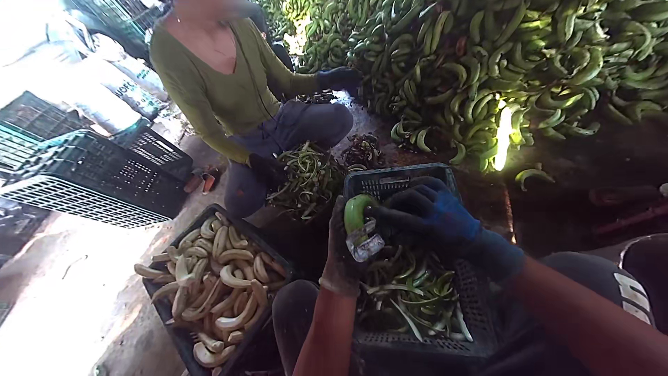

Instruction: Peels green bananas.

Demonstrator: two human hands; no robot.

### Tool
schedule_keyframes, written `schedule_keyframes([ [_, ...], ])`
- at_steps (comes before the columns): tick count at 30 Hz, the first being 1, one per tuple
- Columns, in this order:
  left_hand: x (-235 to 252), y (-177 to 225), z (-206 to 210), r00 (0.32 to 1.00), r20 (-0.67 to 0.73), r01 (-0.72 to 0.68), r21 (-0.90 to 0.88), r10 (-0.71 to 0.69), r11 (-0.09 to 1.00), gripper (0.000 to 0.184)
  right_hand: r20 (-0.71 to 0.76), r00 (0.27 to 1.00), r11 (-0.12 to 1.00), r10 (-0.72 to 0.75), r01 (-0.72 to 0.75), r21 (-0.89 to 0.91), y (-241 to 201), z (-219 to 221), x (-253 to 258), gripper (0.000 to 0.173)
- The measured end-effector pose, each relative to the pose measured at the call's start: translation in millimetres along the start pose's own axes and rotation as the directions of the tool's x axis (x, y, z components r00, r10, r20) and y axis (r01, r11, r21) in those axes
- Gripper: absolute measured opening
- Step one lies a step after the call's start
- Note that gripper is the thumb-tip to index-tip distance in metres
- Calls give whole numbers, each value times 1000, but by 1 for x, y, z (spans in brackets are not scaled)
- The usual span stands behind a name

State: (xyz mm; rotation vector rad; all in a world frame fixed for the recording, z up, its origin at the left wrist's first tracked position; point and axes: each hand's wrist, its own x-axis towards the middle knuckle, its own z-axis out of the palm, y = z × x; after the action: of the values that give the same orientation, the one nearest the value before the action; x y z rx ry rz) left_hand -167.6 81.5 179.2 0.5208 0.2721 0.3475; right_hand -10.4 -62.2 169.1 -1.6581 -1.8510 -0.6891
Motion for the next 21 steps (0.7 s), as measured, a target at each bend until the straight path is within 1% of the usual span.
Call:
schedule_keyframes([
  [1, -2, 0, -3, 999, 31, 21, -32, -20, 999, 48, -11, 999, 999, -45, 45, -9, 1, 1, 0, 45],
  [3, -4, 0, -7, 998, 59, 11, -50, -8, 999, 43, -26, 998, 999, -50, 49, -24, -1, 2, 1, 45],
  [4, -4, 0, -8, 998, 52, -15, -41, 18, 999, 40, -17, 1000, 1000, -10, 9, -26, -4, 2, 1, 45],
  [5, -2, -1, -6, 997, 11, -74, 16, 73, 997, 34, 0, 999, 998, 52, -52, -22, -8, 1, 2, 44],
  [6, 1, -2, -1, 987, -62, -143, 114, 150, 983, 29, 17, 991, 991, 131, -131, -4, -13, 0, 3, 43],
  [7, 4, -3, 5, 967, -118, -200, 193, 225, 961, 29, 36, 976, 976, 213, -215, 32, -17, -2, 6, 43],
  [8, 6, -3, 7, 953, -119, -248, 228, 280, 941, 32, 55, 958, 956, 280, -284, 69, -20, -3, 8, 44],
  [11, 12, 3, 6, 913, 18, -396, 276, 408, 876, 38, 66, 901, 890, 429, -434, 140, -34, -1, 12, 46],
  [13, 14, 6, 7, 887, 27, -448, 290, 461, 845, 40, 49, 871, 858, 488, -490, 154, -42, 4, 13, 47],
  [15, 15, 6, 7, 895, 4, -431, 262, 446, 863, 38, 53, 871, 861, 489, -491, 129, -43, 6, 13, 49],
  [17, 14, 6, 3, 938, 15, -345, 163, 347, 924, 37, 41, 911, 910, 410, -411, 58, -38, 4, 10, 49],
  [18, 13, 5, -1, 957, 23, -291, 140, 291, 946, 38, 40, 934, 935, 354, -355, 14, -35, 3, 9, 49],
  [20, 12, 2, -6, 974, 8, -223, 180, 225, 958, 39, 59, 962, 963, 268, -265, -54, -30, 1, 9, 49],
  [21, 13, 0, -7, 974, -8, -218, 208, 225, 954, 39, 57, 962, 962, 267, -263, -72, -30, 1, 8, 49],
])
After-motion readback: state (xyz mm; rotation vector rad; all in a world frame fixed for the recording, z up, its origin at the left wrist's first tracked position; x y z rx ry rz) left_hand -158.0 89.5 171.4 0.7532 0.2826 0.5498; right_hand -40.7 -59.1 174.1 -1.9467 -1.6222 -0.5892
